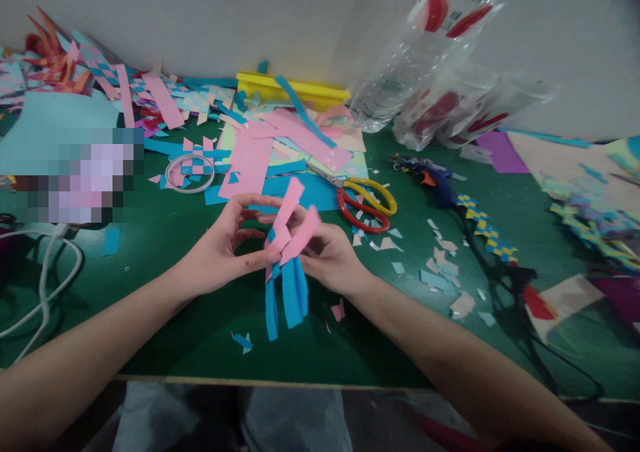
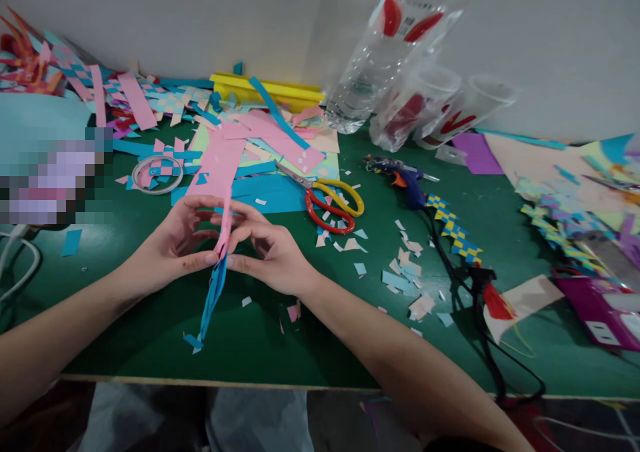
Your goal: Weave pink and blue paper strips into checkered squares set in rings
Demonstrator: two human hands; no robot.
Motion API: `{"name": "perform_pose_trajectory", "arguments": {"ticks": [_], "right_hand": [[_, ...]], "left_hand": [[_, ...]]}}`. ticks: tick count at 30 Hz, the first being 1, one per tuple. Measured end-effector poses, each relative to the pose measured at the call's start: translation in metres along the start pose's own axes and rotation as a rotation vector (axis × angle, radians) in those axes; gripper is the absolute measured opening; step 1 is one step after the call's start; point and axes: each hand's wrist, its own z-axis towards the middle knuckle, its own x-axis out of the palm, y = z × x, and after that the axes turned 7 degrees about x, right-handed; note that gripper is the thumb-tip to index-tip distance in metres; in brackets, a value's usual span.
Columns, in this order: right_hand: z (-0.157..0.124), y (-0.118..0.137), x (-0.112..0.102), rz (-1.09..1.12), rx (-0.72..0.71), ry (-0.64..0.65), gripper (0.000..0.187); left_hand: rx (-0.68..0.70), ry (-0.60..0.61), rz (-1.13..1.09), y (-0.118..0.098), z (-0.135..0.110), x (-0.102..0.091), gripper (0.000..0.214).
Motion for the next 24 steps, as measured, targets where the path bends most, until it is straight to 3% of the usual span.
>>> {"name": "perform_pose_trajectory", "arguments": {"ticks": [6,9,11,14,20,24], "right_hand": [[-0.001,0.000,0.001,0.188,0.049,0.003,0.014],[-0.001,0.002,0.003,0.213,0.058,0.042,0.014],[-0.001,0.003,0.003,0.202,0.048,0.026,0.012],[0.000,0.002,0.003,0.109,0.045,-0.088,0.010],[0.001,-0.005,0.001,-0.204,0.123,-0.387,0.012],[0.002,-0.007,0.004,-0.126,0.137,-0.442,0.045]], "left_hand": [[0.028,-0.066,0.077,0.001,-0.003,0.002,0.055],[-0.005,-0.100,0.072,0.001,-0.002,0.000,0.060],[-0.057,-0.106,0.041,0.001,0.000,-0.003,0.052],[-0.163,-0.123,0.000,0.002,0.002,-0.008,0.028],[-0.346,-0.199,-0.053,0.003,0.005,-0.014,0.013],[-0.382,-0.253,-0.189,0.004,0.005,-0.018,0.015]]}}
